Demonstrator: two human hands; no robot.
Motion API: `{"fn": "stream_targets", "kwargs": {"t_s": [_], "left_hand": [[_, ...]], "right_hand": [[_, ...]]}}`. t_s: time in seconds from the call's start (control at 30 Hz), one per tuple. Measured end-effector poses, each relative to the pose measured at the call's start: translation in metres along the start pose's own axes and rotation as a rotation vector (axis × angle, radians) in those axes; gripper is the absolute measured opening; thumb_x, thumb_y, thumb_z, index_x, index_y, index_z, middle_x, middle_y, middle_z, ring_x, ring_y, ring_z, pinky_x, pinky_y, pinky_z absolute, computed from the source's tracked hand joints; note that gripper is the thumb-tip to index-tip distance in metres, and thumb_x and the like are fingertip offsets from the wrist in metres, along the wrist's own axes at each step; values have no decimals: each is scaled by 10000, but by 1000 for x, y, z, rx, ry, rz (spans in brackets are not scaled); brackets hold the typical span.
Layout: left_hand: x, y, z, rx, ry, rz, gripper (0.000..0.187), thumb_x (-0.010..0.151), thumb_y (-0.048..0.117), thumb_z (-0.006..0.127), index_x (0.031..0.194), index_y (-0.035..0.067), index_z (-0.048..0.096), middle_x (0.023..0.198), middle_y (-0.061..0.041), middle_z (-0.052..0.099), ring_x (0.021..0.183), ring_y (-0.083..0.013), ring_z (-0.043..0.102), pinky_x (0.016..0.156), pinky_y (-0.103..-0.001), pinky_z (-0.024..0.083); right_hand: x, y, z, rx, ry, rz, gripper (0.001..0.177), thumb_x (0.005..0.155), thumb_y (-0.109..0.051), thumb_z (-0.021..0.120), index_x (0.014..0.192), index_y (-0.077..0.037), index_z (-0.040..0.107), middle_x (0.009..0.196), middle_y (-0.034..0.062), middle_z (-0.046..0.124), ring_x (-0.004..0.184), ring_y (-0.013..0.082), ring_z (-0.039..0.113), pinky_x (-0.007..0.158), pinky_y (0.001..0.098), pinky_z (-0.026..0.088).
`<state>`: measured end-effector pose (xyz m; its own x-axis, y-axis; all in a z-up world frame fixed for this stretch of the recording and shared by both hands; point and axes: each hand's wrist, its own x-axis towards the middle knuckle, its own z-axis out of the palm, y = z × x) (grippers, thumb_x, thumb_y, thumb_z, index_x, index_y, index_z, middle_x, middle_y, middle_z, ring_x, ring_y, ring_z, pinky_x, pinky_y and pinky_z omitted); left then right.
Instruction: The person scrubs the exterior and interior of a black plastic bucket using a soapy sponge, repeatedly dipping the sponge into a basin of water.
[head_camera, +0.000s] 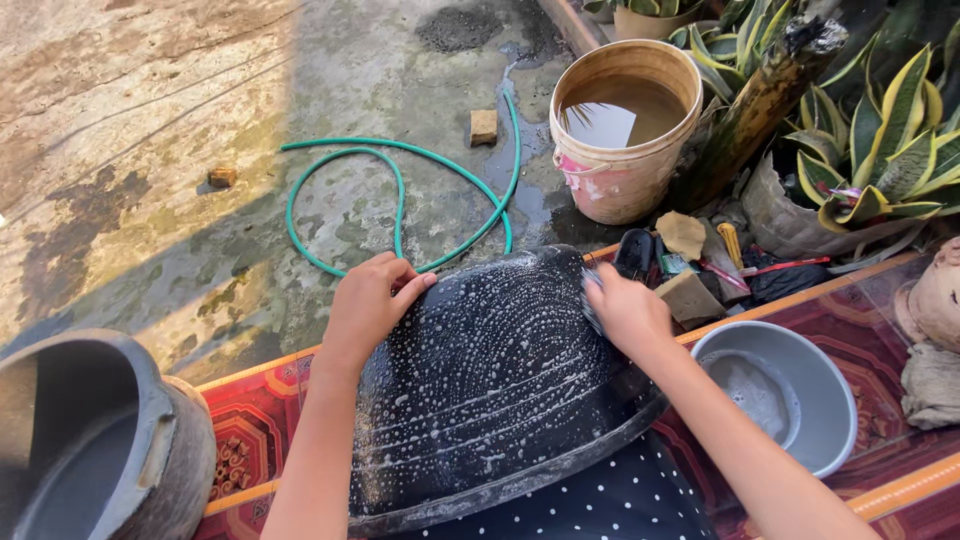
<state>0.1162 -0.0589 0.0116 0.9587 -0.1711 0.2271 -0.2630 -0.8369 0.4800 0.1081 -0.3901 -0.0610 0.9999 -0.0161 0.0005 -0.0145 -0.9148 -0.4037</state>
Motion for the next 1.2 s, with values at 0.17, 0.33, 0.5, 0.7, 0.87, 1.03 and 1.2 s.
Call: {"fn": "stream_targets", "kwargs": {"t_s": [0.17,0.33,0.5,0.7,0.87,1.03,1.2], "left_hand": [[-5,-4,1,82,31,7,364,905,387,718,773,47,728,769,-92,663,731,-298,669,656,-431,497],[0,-9,2,138,21,-33,429,921,422,694,730,39,688,731,-101,643,697,-318,649,633,-448,481],[3,-5,15,204,106,-32,481,906,485,689,677,63,681,708,-89,649,695,-325,653,603,-461,479],[10,-2,22,251,112,-101,535,920,522,662,645,63,675,718,-97,671,709,-325,666,614,-468,488],[16,-3,24,328,70,-98,545,931,550,645,672,76,713,729,-118,690,703,-350,681,619,-478,510],[28,-10,39,467,47,-87,528,896,584,667,709,101,771,681,-134,693,665,-356,691,582,-474,526],[41,-4,54,556,34,-98,528,862,589,703,717,87,777,651,-128,695,651,-324,706,549,-439,534]], "right_hand": [[-2,-96,2,-41,35,-200,273,978,-387,558,1059,-126,576,973,132,721,806,369,731,671,486,576],[-99,-94,-10,144,-26,-488,234,882,-317,661,1017,-134,603,898,81,677,737,288,729,611,426,572],[-39,-18,-11,103,-35,14,286,979,-411,548,1042,-138,604,904,177,743,855,437,697,734,563,527],[27,-92,3,110,140,-150,276,977,-386,537,1029,-123,603,913,156,738,808,404,716,660,558,541],[-64,-147,3,137,110,-534,226,855,-281,709,1000,-128,629,808,80,655,669,292,711,563,420,555],[-78,-63,-7,125,59,-280,238,861,-325,651,988,-124,633,880,110,728,691,349,722,579,472,555],[12,-16,0,26,42,-7,326,997,-419,512,1043,-112,611,850,201,731,817,445,695,727,574,526]]}}
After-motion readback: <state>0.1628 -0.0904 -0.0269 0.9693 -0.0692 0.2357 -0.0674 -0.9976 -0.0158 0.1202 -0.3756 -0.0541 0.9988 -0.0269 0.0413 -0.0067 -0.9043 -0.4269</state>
